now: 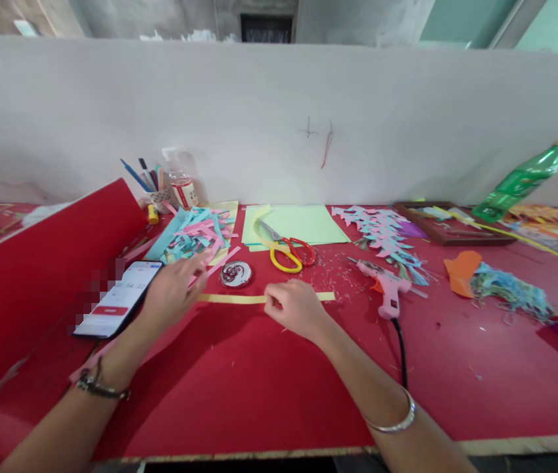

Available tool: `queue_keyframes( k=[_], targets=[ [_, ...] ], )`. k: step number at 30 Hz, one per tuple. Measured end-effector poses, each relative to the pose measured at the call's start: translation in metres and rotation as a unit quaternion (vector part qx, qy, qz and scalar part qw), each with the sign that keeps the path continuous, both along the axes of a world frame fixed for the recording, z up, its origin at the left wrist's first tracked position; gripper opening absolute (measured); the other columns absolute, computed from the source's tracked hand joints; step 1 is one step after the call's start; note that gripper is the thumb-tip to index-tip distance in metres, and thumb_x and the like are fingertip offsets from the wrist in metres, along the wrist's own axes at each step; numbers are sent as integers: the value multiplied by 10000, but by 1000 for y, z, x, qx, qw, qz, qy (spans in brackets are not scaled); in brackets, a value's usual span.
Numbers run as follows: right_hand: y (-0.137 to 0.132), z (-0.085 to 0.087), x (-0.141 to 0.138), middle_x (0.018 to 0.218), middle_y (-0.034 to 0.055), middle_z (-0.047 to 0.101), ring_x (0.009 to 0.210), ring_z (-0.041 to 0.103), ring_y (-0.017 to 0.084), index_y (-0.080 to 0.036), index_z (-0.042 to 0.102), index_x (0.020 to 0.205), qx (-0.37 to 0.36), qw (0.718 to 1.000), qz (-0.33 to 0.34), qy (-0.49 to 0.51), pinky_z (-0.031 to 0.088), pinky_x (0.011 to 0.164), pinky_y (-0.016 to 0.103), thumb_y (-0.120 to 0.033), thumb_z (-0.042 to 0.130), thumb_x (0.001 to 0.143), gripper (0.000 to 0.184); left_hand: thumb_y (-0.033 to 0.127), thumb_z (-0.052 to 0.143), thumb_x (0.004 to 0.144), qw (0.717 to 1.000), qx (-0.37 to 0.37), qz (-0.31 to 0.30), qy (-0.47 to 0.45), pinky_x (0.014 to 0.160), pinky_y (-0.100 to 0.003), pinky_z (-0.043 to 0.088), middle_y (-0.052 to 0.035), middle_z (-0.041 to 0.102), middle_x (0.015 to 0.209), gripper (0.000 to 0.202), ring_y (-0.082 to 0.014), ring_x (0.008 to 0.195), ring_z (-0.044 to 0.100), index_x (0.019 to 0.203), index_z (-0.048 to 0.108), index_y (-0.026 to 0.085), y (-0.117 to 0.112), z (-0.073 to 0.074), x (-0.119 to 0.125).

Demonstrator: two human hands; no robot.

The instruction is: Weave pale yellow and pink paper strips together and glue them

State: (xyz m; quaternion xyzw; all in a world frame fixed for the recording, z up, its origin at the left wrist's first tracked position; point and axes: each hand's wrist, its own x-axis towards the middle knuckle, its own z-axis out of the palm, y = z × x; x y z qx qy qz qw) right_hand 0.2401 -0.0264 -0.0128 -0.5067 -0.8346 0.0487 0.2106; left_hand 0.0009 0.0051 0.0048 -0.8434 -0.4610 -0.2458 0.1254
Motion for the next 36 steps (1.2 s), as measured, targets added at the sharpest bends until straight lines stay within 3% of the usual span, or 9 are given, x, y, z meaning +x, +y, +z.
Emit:
queue_keyframes(
  k=[2, 4, 7, 11, 15, 22, 28, 36],
  targets=[
    [-1, -3, -4, 553, -4, 524, 529, 388, 111, -182, 516, 620, 14, 999, 27, -9, 253, 565, 235, -160, 414, 736, 156, 296, 401, 865, 991, -88, -103, 11, 714, -275, 405, -53, 649, 859, 309, -167, 789, 574, 1125, 498, 159, -8, -5, 15],
    [-2, -4, -9, 579, 5, 546, 548, 402, 117, -181, 523, 642, 32, 999, 41, -11, 270, 593, 240, -158, 410, 751, 159, 304, 399, 873, 977, -148, -147, 45, 665, -267, 390, -19, 637, 724, 235, -145, 653, 556, 920, 590, 176, -15, -10, 27],
    [-3, -5, -16, 639, 21, 583, 585, 431, 123, -175, 540, 692, 50, 997, 66, -4, 289, 641, 246, -166, 407, 771, 155, 250, 375, 880, 968, -199, -147, 54, 552, -240, 332, 6, 564, 557, 298, -118, 523, 481, 683, 579, 160, -21, -16, 35],
    [-5, -8, -23, 557, -2, 541, 523, 394, 105, -179, 514, 620, 47, 993, 104, -16, 283, 629, 243, -163, 412, 755, 170, 240, 395, 864, 948, -266, -173, -10, 470, -212, 263, 18, 528, 532, 284, -89, 479, 431, 660, 566, 143, -22, -19, 36],
    [-6, -6, -18, 484, -33, 459, 482, 352, 91, -184, 495, 568, 9, 997, 71, 4, 245, 547, 224, -170, 445, 708, 149, 239, 367, 874, 904, -362, -216, -69, 483, -175, 302, 40, 503, 481, 295, -70, 464, 447, 708, 589, 140, -21, -12, 30],
    [0, 6, 5, 457, -62, 373, 446, 324, 64, -177, 476, 549, -53, 997, 29, 47, 199, 484, 195, -174, 451, 675, 129, 348, 354, 868, 852, -470, -197, -124, 427, -149, 328, 60, 432, 418, 359, -58, 384, 413, 691, 574, 126, -8, 7, 2],
    [10, 6, 29, 470, -55, 398, 459, 349, 66, -174, 473, 550, -52, 997, -31, 42, 206, 493, 195, -187, 455, 657, 109, 379, 393, 841, 847, -480, -178, -144, 405, -147, 315, 60, 415, 383, 355, -56, 352, 396, 650, 565, 132, 3, 14, -25],
    [16, 4, 33, 499, -36, 476, 475, 390, 82, -183, 487, 561, -43, 996, -79, -7, 207, 494, 206, -205, 451, 679, 125, 360, 427, 820, 839, -500, -160, -143, 381, -147, 297, 60, 411, 350, 321, -56, 323, 366, 635, 578, 145, 3, 23, -34]
  ],
)
